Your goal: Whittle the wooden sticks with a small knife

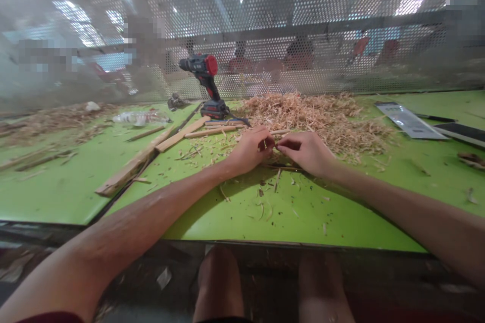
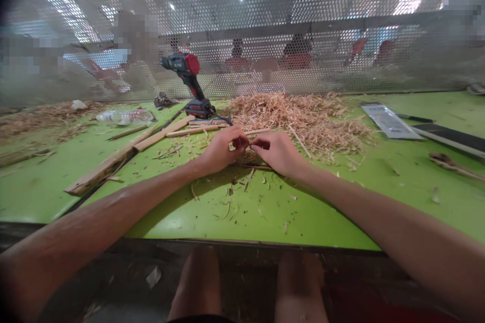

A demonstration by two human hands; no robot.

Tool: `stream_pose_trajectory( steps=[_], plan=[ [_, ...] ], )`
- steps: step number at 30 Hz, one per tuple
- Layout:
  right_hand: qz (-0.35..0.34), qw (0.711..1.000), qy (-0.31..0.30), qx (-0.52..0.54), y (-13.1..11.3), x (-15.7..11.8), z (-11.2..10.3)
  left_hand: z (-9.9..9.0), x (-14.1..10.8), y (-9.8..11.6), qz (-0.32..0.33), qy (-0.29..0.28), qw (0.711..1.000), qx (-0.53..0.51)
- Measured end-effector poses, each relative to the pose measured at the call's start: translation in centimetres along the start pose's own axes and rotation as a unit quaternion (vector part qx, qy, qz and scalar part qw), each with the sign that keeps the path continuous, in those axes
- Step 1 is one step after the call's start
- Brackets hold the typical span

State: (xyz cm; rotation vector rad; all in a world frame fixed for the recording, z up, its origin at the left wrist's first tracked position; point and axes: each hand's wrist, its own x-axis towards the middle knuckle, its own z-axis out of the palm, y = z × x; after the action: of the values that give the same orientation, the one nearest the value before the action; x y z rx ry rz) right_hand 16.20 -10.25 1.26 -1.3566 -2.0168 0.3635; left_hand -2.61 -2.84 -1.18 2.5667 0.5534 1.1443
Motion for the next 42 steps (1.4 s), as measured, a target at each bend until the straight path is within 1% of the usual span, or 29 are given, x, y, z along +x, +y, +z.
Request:
stream_pose_trajectory(
  steps=[6,14,21,29,37,42],
  plan=[
    [-0.001,1.0,0.006,-0.01,-0.28,-0.12,-0.04,0.25,0.0,-0.16,0.005,0.008,1.0,-0.013],
    [-0.012,1.0,0.007,-0.004,-0.08,-0.11,-0.04,0.05,0.01,0.16,0.002,-0.003,1.0,-0.008],
    [-0.006,1.0,0.003,-0.018,0.01,-0.02,-0.06,0.23,-0.03,0.07,0.02,0.006,1.0,-0.01],
    [0.007,1.0,-0.003,-0.008,0.15,0.07,0.05,0.53,-0.07,-0.13,0.031,0.023,0.999,0.005],
    [0.003,1.0,-0.002,-0.008,-0.12,-0.03,-0.08,0.61,-0.13,-0.35,0.017,0.017,1.0,0.004],
    [0.013,1.0,-0.012,-0.006,-0.03,0.04,-0.13,0.41,-0.12,-0.19,0.032,0.017,0.999,0.01]
  ],
)
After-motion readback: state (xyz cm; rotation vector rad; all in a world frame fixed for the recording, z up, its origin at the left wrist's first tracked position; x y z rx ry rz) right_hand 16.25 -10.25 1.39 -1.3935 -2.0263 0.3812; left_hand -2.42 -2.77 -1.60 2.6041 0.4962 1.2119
